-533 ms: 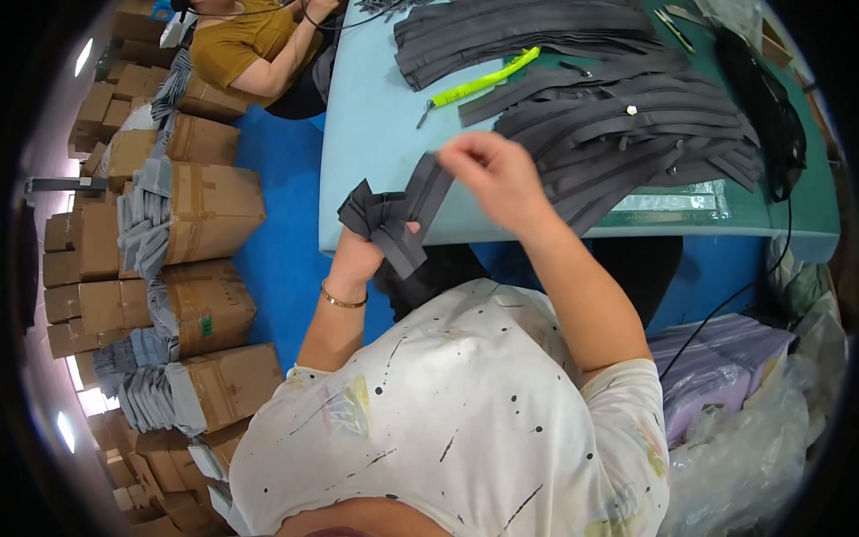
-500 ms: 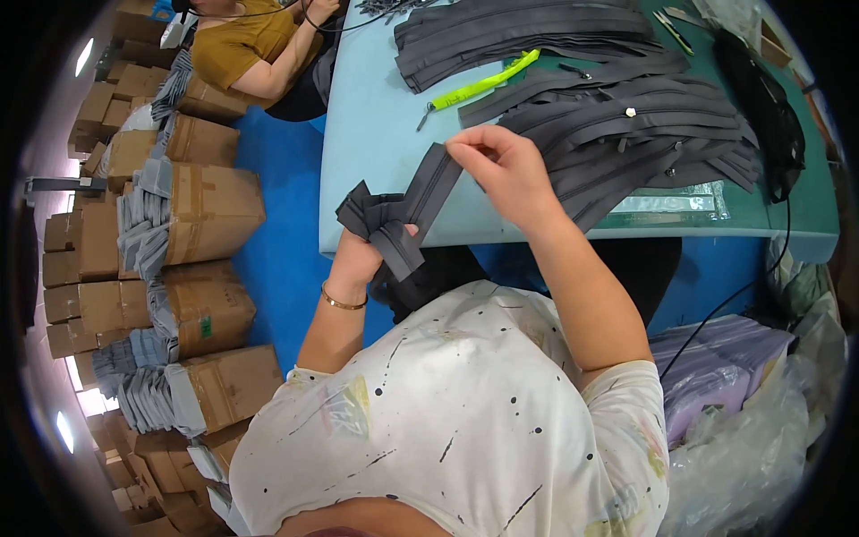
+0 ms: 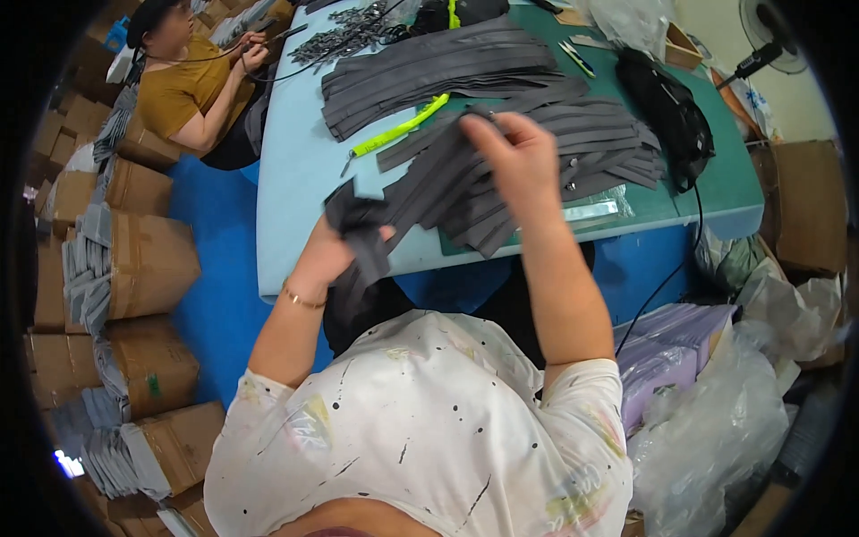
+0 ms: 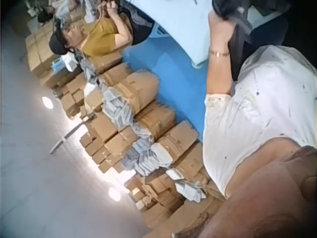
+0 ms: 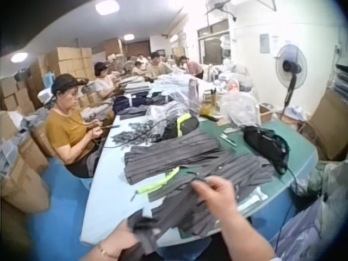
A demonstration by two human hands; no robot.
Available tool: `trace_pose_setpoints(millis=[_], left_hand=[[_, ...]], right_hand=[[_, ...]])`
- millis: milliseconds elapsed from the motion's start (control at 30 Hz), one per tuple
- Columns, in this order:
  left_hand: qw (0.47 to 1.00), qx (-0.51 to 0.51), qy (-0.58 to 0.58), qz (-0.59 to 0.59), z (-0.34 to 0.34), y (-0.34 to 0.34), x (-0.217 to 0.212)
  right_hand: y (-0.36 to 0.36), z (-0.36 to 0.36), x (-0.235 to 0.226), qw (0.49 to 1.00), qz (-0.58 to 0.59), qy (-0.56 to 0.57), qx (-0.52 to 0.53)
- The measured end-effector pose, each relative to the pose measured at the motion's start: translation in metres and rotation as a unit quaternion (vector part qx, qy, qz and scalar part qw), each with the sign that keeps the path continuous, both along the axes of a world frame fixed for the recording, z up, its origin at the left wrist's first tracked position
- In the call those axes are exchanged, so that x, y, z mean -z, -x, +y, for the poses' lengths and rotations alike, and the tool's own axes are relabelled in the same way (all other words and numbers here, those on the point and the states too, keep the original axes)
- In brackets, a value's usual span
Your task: Attaching metal sliders onto zipper tapes for assembly.
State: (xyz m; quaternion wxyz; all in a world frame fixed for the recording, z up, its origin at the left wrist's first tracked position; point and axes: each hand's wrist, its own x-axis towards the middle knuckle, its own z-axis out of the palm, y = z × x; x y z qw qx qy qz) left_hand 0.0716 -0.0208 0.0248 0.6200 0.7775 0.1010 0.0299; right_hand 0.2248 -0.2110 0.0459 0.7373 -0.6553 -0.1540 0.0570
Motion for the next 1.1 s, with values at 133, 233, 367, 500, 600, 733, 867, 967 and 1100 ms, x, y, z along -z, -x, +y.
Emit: trace_pose_setpoints(millis=[133, 233, 367, 500, 600, 733, 867, 967, 1100], left_hand=[[0.997, -0.012, 0.013, -0.073, 0.009, -0.038, 0.005], [0.984, -0.045, 0.173, 0.027, 0.033, -0.039, 0.007], [0.93, -0.027, 0.362, 0.053, 0.041, -0.045, 0.031], [0.902, -0.017, 0.422, 0.085, 0.037, -0.025, 0.032], [0.902, 0.014, 0.42, 0.099, 0.028, -0.013, 0.026], [0.912, 0.051, 0.393, 0.103, 0.023, 0.007, 0.023], [0.906, 0.023, 0.41, 0.104, 0.02, 0.026, 0.025], [0.893, 0.01, 0.445, 0.067, 0.025, 0.037, 0.038], [0.91, -0.107, 0.401, 0.004, 0.023, 0.047, 0.049]], right_hand=[[-0.063, -0.054, -0.013, 0.995, -0.02, 0.021, 0.093], [-0.112, -0.096, -0.007, 0.98, -0.032, 0.073, 0.18], [-0.169, -0.156, 0.037, 0.782, -0.222, 0.431, 0.392], [-0.048, -0.035, -0.003, 0.895, -0.33, 0.265, 0.142], [0.032, 0.025, -0.01, 0.907, -0.339, 0.224, -0.11], [0.051, 0.066, 0.025, 0.946, -0.245, 0.162, -0.139], [0.06, 0.077, 0.042, 0.976, -0.145, 0.056, -0.156], [0.065, 0.078, 0.061, 0.985, -0.122, -0.006, -0.124], [0.074, 0.075, 0.069, 0.98, 0.089, -0.116, -0.133]])
